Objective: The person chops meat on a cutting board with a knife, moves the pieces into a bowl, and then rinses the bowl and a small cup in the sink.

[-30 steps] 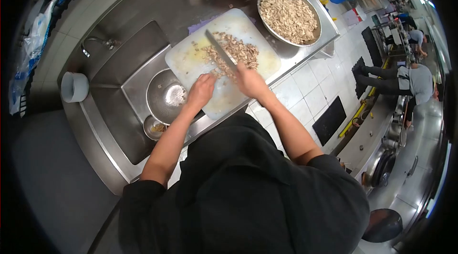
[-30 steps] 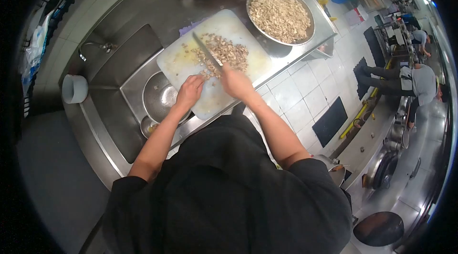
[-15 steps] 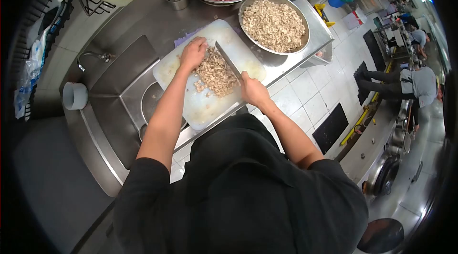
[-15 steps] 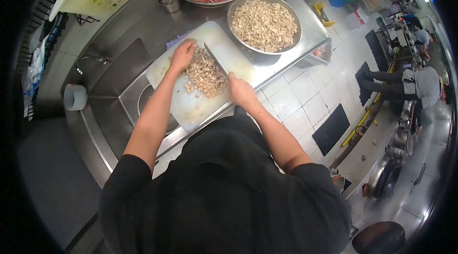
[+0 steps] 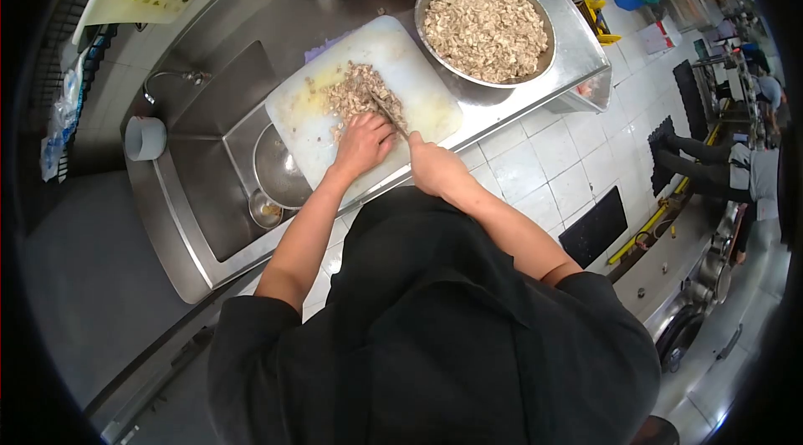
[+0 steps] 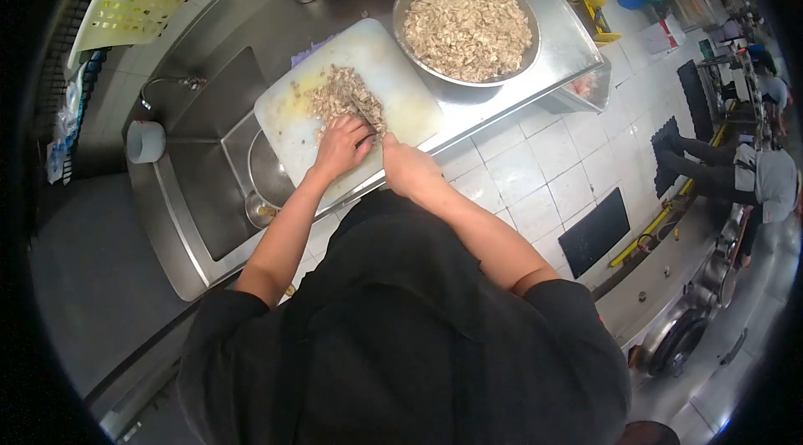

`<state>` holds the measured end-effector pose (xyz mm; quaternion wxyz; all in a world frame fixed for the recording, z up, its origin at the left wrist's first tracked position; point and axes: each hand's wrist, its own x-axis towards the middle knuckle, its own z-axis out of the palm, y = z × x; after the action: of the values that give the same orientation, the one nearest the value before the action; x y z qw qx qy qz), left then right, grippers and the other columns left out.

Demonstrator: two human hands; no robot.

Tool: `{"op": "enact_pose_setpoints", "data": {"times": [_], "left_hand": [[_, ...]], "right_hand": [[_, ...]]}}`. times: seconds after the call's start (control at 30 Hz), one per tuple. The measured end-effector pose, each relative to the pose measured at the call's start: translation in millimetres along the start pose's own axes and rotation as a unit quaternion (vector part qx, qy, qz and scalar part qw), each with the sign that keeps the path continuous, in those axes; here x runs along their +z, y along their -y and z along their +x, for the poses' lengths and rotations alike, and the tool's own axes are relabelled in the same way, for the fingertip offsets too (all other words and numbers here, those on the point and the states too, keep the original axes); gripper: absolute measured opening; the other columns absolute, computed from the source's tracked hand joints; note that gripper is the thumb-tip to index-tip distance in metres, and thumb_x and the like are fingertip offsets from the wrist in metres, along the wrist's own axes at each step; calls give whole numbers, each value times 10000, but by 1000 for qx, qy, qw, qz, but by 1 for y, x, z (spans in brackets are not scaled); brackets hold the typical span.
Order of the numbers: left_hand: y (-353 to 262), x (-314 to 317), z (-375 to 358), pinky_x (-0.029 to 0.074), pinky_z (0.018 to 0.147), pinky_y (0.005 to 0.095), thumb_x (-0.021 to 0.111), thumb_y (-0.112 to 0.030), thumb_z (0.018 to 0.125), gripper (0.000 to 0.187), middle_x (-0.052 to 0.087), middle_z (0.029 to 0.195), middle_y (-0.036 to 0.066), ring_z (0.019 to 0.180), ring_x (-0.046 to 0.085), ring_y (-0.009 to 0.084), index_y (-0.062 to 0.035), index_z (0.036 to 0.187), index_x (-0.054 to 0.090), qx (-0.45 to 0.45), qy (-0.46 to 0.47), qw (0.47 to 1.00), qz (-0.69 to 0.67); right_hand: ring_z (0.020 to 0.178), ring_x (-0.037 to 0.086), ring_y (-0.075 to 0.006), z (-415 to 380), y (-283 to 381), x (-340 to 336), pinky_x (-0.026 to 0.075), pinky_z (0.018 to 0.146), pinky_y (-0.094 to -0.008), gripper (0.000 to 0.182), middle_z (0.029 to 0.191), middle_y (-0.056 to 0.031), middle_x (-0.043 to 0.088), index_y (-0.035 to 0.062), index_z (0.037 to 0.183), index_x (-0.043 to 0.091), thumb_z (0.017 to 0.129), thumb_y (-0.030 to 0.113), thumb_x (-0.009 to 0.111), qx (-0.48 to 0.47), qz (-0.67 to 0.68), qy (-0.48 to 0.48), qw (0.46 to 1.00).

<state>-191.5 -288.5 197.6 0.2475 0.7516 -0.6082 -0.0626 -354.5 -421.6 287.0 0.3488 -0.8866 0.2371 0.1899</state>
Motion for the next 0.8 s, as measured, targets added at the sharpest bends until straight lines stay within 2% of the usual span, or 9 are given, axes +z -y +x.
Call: {"op": "enact_pose_setpoints", "data": {"times": [0.07,0.2,0.27,0.37,0.47,0.6,0.67,0.73,0.8], "left_hand": [[5,1,3,475,1003,429,727,-164,872,170,703,1056,42,1064,615,269,-88,1017,774,-8,8,1000,7],[11,7,-7,498,975,418,740,-117,838,174,707,1026,57,1031,627,273,-69,1003,770,5,-2,1000,-21],[17,4,-2,502,962,420,746,-94,830,174,710,1028,65,1027,632,279,-56,999,766,19,-15,999,-22],[21,2,-5,519,939,418,744,-88,828,164,708,997,76,1006,638,284,-48,986,761,26,-25,998,-45],[17,1,-4,526,926,408,738,-86,828,154,702,969,89,995,640,291,-37,972,756,24,-32,998,-50],[25,1,-5,523,944,396,717,-86,817,142,700,953,72,1006,642,277,-56,950,757,22,-5,999,-47],[26,0,-4,522,947,397,715,-85,816,141,699,951,76,1008,643,280,-55,947,755,26,4,999,-38],[25,-5,-2,515,954,409,711,-89,819,140,703,971,80,1020,641,287,-52,948,751,23,28,999,-31],[26,-10,5,511,960,420,707,-93,828,139,710,994,81,1037,641,294,-50,952,752,20,-6,999,-47]], "right_hand": [[981,699,-529,11,-1,10,545,863,-603,288,1005,-368,700,-69,1202,474,929,14,513,7,-8,13,1000],[967,702,-528,54,-13,49,551,852,-590,285,972,-374,701,-80,1201,476,934,13,503,-14,39,-55,998],[961,704,-526,73,-11,38,552,852,-586,285,963,-379,700,-86,1199,478,936,21,501,-38,47,-89,994],[942,703,-531,62,-2,9,549,851,-589,293,953,-387,697,-107,1192,491,935,34,497,-18,30,-41,999],[928,704,-531,41,1,12,548,844,-596,313,950,-386,697,-110,1207,481,928,28,517,-10,35,-24,999],[917,701,-535,64,1,60,546,838,-601,320,947,-382,698,-105,1200,475,919,34,542,14,51,-79,995],[918,693,-547,80,1,58,540,836,-610,312,937,-391,692,-97,1190,470,922,45,542,-16,73,-114,991],[918,691,-552,74,5,39,537,832,-615,295,935,-394,690,-92,1178,471,925,44,535,-11,67,-109,992],[918,688,-557,66,8,15,534,829,-621,277,934,-397,688,-88,1165,471,928,44,528,-12,58,-101,993]]}}
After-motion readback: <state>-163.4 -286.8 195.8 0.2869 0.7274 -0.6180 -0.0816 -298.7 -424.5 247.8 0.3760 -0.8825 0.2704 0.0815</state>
